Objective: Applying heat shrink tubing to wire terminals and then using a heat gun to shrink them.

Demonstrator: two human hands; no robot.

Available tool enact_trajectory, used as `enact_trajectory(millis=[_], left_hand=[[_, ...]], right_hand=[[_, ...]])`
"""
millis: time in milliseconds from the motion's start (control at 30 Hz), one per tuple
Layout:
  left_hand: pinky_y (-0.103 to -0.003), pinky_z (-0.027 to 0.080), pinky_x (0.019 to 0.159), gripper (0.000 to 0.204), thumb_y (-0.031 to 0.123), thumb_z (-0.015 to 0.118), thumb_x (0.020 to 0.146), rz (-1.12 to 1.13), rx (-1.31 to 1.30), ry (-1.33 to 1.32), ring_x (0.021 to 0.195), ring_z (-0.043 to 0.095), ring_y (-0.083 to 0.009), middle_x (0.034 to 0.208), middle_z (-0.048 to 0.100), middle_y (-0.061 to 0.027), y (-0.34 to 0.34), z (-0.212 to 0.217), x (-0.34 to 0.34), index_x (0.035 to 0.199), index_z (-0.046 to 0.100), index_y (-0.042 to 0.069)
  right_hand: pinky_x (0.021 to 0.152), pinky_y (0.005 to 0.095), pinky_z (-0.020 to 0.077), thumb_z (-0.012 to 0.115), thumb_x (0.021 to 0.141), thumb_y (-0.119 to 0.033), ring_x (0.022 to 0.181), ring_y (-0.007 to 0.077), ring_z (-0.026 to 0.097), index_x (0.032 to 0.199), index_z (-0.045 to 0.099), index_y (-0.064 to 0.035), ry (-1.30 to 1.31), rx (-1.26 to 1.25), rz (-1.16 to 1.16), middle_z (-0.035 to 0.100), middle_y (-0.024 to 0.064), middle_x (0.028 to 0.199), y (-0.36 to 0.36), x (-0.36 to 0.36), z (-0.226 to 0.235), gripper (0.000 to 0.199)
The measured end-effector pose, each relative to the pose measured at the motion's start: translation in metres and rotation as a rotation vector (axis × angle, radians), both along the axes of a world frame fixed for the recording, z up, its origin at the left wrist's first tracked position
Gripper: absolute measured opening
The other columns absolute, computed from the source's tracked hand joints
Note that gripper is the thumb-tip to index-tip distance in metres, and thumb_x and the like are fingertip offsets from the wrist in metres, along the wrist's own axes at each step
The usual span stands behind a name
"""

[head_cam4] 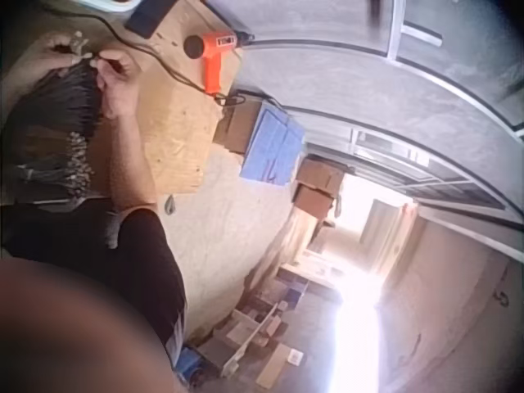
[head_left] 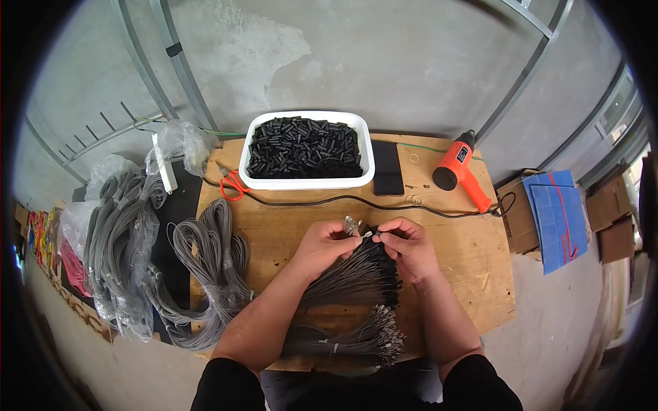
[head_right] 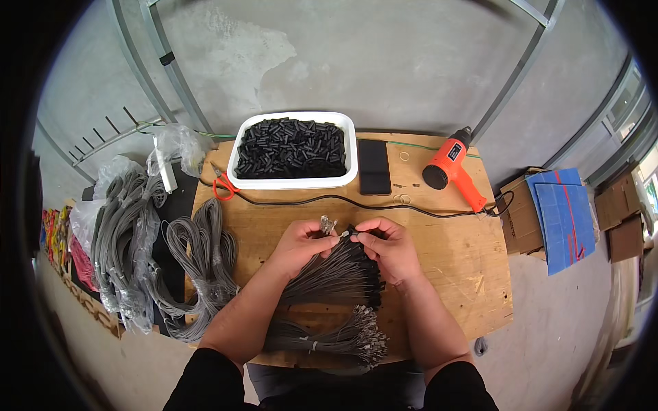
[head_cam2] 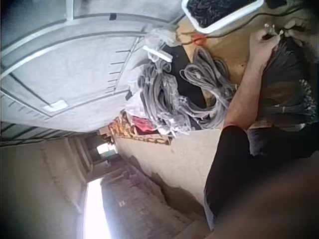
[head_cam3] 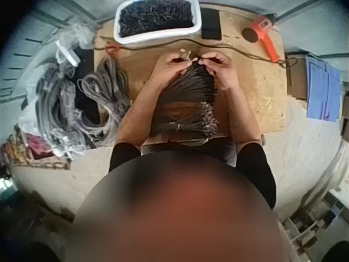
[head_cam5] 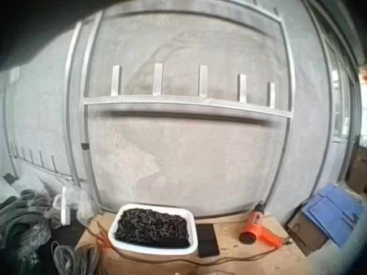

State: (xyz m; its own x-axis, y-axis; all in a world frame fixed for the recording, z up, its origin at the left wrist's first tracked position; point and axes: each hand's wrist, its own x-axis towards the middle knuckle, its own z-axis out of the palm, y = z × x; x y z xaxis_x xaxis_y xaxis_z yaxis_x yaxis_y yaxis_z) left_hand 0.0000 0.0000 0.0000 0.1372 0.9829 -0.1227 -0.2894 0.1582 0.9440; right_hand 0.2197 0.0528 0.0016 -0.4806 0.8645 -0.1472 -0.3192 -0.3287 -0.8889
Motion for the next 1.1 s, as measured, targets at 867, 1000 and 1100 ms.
enact_trajectory(millis=[867,1000,1100], left_hand=[[-0.023,0.049,0.069,0.012,0.009,0.073,0.091,-0.063,0.036,0.172,0.077,0.059,-0.0049,0.084,0.069,0.0006,-0.0024,-0.002,-0.0048,0.095,0.072,-0.003],[-0.023,0.049,0.069,0.012,0.009,0.074,0.091,-0.053,0.052,0.228,0.078,0.059,-0.0044,0.084,0.069,0.0005,-0.0023,-0.0016,-0.0041,0.095,0.072,-0.003],[-0.023,0.048,0.067,0.012,0.008,0.074,0.091,-0.038,0.044,0.171,0.075,0.059,-0.0049,0.082,0.068,-0.0005,-0.0019,-0.004,-0.0033,0.097,0.072,-0.003]], right_hand=[[0.054,0.0197,0.0387,0.071,0.094,-0.001,0.061,0.004,0.049,0.11,0.073,0.002,-0.169,0.174,-0.045,0.072,0.0035,0.085,-0.0066,-0.0065,0.0002,0.016],[0.054,0.0198,0.039,0.071,0.094,-0.001,0.061,0.0041,0.05,0.109,0.073,0.0021,-0.183,0.203,-0.031,0.072,0.0035,0.085,-0.0076,-0.0074,0.0009,0.015],[0.055,0.0197,0.0394,0.07,0.094,-0.001,0.061,0.0039,0.05,0.109,0.073,0.002,-0.183,0.208,-0.037,0.072,0.0035,0.085,-0.0073,-0.0073,0.0011,0.015]])
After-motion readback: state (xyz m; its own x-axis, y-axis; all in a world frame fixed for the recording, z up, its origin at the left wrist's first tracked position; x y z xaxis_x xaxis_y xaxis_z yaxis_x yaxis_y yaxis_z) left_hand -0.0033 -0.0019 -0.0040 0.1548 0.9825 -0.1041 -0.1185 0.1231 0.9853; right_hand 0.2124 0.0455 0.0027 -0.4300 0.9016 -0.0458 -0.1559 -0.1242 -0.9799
